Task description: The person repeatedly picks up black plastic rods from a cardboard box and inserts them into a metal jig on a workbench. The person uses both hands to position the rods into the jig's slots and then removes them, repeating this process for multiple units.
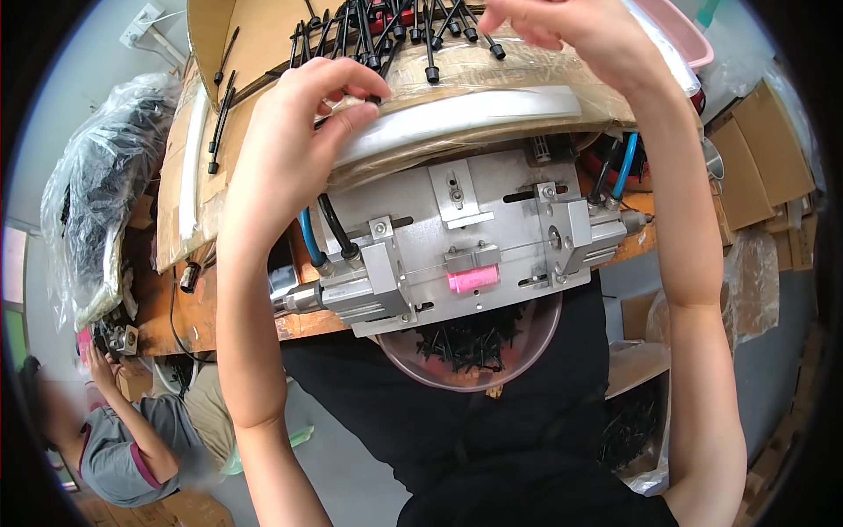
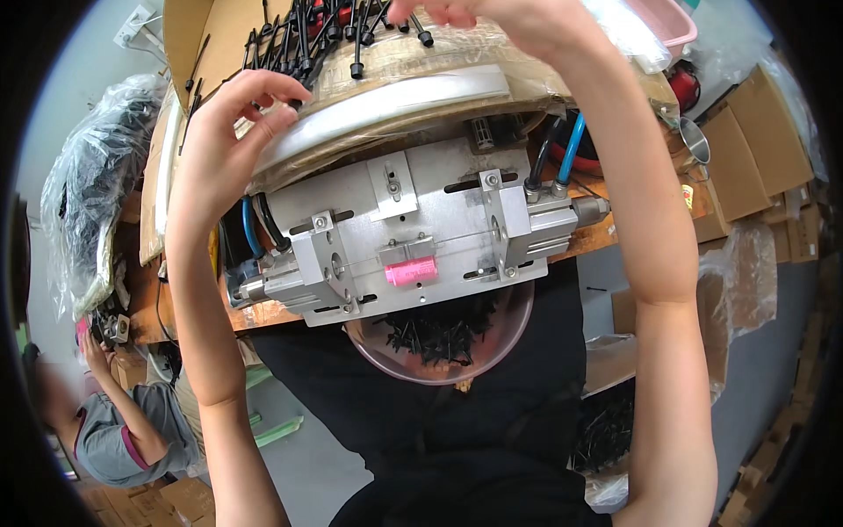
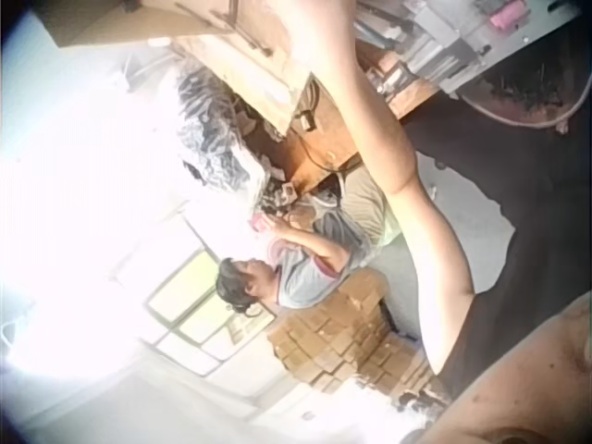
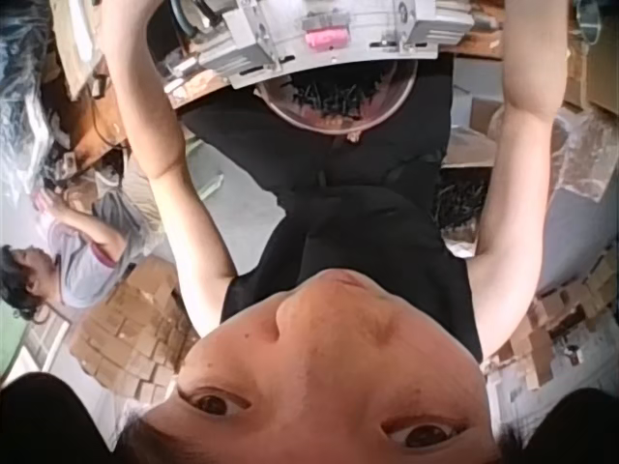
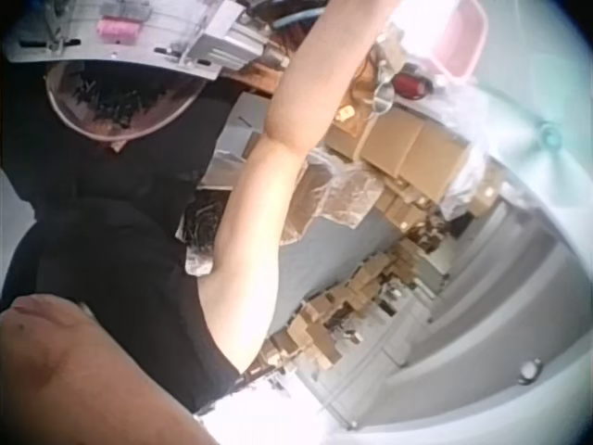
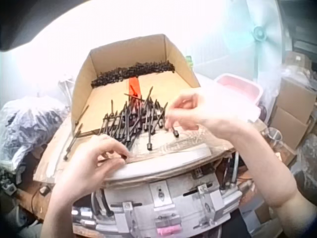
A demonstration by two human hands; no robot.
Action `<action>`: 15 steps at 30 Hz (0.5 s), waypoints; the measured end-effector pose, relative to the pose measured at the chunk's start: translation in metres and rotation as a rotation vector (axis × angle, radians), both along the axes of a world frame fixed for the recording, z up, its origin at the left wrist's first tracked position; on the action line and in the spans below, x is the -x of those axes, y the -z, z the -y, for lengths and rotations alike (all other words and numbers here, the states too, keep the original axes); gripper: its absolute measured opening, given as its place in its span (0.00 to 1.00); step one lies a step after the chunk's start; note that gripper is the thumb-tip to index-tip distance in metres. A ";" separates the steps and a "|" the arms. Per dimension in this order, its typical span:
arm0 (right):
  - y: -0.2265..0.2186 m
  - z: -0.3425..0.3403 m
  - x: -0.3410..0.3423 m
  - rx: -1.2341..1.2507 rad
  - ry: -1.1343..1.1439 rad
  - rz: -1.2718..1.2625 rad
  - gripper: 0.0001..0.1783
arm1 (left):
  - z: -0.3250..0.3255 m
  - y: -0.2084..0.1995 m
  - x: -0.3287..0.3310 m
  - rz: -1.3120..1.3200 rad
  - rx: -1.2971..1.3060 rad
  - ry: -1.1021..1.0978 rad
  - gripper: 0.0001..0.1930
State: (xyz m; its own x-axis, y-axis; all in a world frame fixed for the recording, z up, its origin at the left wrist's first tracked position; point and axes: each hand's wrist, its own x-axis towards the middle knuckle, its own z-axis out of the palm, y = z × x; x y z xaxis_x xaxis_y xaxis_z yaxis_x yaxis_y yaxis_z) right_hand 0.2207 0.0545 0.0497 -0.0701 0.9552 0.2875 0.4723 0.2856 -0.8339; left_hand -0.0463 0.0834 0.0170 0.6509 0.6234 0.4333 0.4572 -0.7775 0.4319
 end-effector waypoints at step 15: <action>0.020 0.097 -0.006 -0.163 -0.116 -0.674 0.14 | 0.198 0.095 -0.022 -0.165 -0.072 -0.220 0.36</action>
